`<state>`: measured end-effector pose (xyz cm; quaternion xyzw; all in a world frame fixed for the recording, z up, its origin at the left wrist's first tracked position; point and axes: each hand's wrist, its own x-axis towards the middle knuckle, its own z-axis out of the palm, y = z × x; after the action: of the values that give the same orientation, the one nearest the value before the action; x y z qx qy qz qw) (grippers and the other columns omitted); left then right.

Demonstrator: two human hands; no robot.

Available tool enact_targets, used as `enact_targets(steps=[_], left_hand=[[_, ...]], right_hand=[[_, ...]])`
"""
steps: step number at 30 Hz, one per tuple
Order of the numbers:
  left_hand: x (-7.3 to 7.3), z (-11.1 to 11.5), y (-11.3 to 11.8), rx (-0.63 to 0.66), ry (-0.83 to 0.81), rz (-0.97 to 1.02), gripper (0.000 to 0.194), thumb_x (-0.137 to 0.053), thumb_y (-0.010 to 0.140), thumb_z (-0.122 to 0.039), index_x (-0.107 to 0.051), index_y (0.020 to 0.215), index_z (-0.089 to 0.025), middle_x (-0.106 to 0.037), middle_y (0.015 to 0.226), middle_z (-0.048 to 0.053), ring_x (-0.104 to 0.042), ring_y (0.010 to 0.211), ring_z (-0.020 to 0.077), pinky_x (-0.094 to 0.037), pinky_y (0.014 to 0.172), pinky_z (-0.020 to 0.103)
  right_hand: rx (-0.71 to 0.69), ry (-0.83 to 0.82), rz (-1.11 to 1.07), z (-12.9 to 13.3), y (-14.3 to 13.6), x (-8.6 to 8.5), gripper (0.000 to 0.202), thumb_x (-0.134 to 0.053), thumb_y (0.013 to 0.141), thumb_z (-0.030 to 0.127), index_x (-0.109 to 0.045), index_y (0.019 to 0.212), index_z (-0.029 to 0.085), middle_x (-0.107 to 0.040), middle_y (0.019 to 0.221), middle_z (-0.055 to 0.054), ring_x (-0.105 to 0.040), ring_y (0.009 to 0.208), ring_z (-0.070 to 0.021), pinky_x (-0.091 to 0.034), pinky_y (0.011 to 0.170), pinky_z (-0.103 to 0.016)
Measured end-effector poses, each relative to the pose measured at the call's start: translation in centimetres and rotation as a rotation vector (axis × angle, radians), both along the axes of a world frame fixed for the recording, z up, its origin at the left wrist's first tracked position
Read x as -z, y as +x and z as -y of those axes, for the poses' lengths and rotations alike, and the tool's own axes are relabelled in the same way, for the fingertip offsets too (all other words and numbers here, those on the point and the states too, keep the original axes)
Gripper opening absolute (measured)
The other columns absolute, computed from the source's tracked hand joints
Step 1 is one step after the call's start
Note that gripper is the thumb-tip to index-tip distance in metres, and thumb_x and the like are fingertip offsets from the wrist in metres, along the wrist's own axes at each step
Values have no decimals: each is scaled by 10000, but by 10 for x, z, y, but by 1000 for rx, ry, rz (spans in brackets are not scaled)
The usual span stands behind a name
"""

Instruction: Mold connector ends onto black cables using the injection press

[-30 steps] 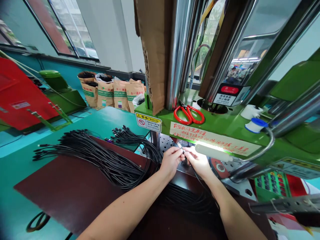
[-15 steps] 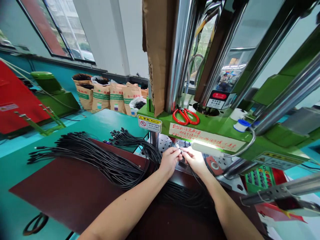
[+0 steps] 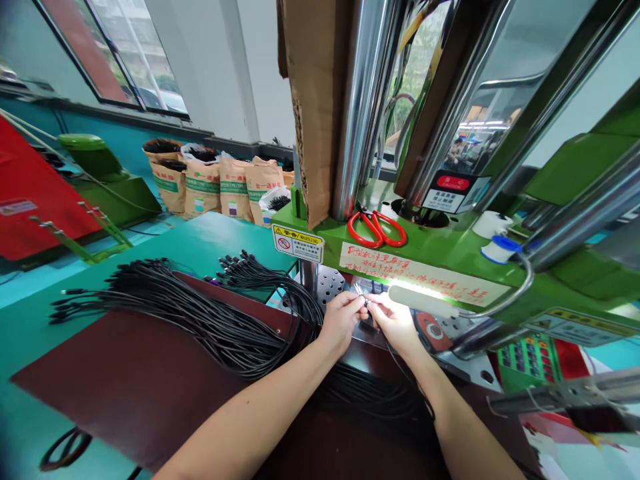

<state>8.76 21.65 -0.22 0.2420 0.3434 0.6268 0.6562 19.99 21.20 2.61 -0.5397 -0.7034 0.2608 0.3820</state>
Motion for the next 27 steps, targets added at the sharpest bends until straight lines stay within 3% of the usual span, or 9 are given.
enact_targets(steps=[5, 12, 27], left_hand=[[1, 0, 0, -4, -1, 30, 191, -681, 543, -245, -557, 604, -113, -520, 495, -13, -504, 468, 81, -416, 514, 227], [0, 1, 0, 7, -10, 38, 204, -696, 532, -253, -567, 607, -114, -522, 494, -13, -507, 474, 81, -420, 523, 229], [-2, 2, -1, 15, -11, 51, 216, -706, 530, -256, -568, 601, -107, -526, 494, -9, -510, 476, 79, -416, 515, 220]], right_hand=[[23, 48, -25, -6, 5, 15, 297, -501, 734, 400, -682, 841, 190, -532, 553, 9, -471, 421, -117, -439, 450, -259], [46, 49, -27, -6, 4, 16, 291, -496, 735, 414, -674, 830, 205, -537, 531, 11, -477, 424, -126, -436, 441, -261], [12, -24, -18, 7, -7, -12, 226, -494, 742, 319, -669, 818, 197, -519, 527, 21, -493, 448, -126, -449, 470, -259]])
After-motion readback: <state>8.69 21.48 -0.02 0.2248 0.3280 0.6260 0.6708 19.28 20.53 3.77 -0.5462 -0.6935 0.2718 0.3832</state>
